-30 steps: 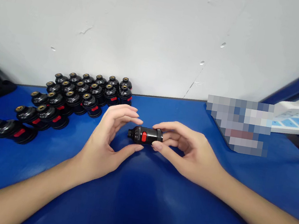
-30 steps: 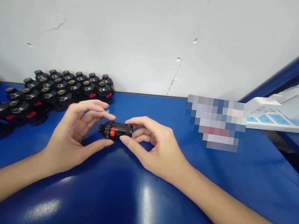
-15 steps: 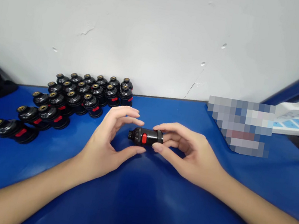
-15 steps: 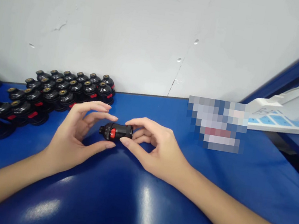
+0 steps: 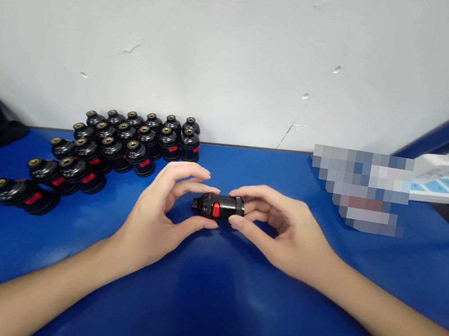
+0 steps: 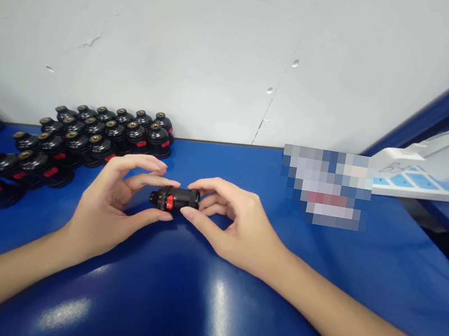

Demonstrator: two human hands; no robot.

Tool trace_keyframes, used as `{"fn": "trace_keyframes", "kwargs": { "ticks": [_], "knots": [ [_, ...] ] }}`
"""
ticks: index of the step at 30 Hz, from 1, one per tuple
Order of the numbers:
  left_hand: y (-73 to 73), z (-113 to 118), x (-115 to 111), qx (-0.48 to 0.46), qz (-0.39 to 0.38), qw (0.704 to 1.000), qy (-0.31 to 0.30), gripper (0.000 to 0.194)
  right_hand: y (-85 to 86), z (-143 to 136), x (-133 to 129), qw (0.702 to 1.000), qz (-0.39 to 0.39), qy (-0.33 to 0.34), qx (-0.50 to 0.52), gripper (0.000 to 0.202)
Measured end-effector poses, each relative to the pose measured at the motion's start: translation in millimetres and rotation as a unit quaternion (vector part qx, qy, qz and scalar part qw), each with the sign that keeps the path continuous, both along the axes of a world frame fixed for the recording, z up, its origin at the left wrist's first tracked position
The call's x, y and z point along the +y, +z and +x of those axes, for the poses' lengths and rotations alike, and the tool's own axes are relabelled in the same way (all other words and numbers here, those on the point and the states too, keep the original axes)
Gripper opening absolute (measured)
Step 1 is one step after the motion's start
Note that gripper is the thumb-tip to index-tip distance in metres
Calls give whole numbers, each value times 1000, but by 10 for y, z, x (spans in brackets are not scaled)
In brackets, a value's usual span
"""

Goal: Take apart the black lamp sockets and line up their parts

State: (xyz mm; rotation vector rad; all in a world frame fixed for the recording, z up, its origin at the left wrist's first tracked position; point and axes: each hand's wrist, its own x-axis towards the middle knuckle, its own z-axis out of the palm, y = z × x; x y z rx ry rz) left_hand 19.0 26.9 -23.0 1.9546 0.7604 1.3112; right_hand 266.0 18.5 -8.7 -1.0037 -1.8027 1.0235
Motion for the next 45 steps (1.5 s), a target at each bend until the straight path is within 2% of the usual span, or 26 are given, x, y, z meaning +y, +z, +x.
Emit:
{"fn": "trace_keyframes", "kwargs": {
  "ticks": [10, 14, 17, 20, 28, 33, 37, 42, 45],
  "knots": [
    [11, -10, -12, 24, 39, 999, 17, 64, 25, -16, -6, 1000, -26, 0, 2, 30],
    [51, -1, -7, 82, 64, 993, 55, 46, 1, -7, -8, 1000, -29, -2, 4, 31],
    [74, 0, -10, 96, 77, 990, 70, 38, -5, -9, -8, 1000, 14, 8, -16, 31],
    [70, -3, -20, 80, 76, 991, 77, 43, -4, -17, -9, 994, 87, 20, -64, 30],
    [24, -2, -21, 55, 33, 995, 73, 56, -3, -5, -80, 955, 266, -30, -128, 49],
    [18, -4, -8, 61, 22, 996, 62, 57, -1, -37, -125, 916, 359, 20, -177, 66],
    [53, -16, -9, 114, 27, 989, 89, 56, 13, -33, -105, 887, 399, 33, -229, 65],
    [108, -24, -19, 209, 51, 963, 162, 58, 77, 20, -54, 856, 423, -4, -298, 57],
    [112, -24, -28, 235, 60, 956, 164, 55, 122, 33, 25, 846, 412, -27, -337, 60]
  ]
}}
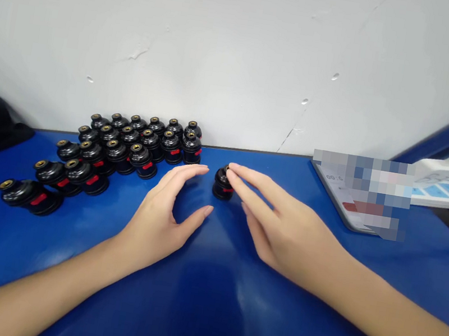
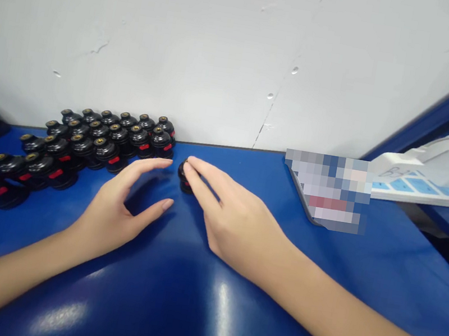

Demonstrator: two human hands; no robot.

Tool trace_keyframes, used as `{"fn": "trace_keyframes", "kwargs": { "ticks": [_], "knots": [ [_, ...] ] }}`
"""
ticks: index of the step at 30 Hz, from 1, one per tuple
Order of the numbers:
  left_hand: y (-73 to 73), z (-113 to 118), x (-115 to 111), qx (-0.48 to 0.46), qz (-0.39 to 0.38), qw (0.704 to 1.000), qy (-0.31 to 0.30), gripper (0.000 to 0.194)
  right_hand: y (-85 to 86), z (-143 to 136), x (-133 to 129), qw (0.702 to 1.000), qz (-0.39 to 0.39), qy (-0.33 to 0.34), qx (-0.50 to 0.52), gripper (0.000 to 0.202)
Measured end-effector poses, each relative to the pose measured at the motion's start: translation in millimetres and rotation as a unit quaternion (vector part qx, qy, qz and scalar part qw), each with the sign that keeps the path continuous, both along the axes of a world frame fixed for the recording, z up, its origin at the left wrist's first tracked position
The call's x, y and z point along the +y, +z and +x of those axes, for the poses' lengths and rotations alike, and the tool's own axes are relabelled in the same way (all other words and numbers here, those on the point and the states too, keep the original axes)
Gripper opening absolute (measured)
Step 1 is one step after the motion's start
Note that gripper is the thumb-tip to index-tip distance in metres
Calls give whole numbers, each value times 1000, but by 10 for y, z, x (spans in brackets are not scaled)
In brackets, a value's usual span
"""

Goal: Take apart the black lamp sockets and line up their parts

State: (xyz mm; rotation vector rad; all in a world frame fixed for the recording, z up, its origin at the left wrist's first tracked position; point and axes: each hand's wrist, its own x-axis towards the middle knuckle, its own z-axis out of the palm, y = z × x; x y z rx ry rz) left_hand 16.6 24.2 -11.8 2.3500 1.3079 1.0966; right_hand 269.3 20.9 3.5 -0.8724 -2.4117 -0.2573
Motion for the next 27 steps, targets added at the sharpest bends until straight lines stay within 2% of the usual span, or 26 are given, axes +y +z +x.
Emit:
{"fn": "trace_keyframes", "kwargs": {
  "ticks": [5, 12, 21, 24, 27],
  "knots": [
    [-6, 5, -3, 14, 14, 1000, -13, 52, 63, -69, 261, 999, -31, -25, -5, 63],
    [-3, 8, -1, 20, 25, 999, -18, 48, 106, -383, 663, 997, -71, -33, 9, 67],
    [9, 13, -34, 50, 37, 998, -10, 44, 40, -598, 830, 995, -78, -67, 7, 77],
    [90, -5, -68, 77, 26, 997, -15, 47, -1, -604, 865, 996, -77, -52, 11, 77],
    [335, -90, -133, 111, 0, 994, -17, 45, -30, -601, 865, 995, -80, -45, 23, 73]
  ]
}}
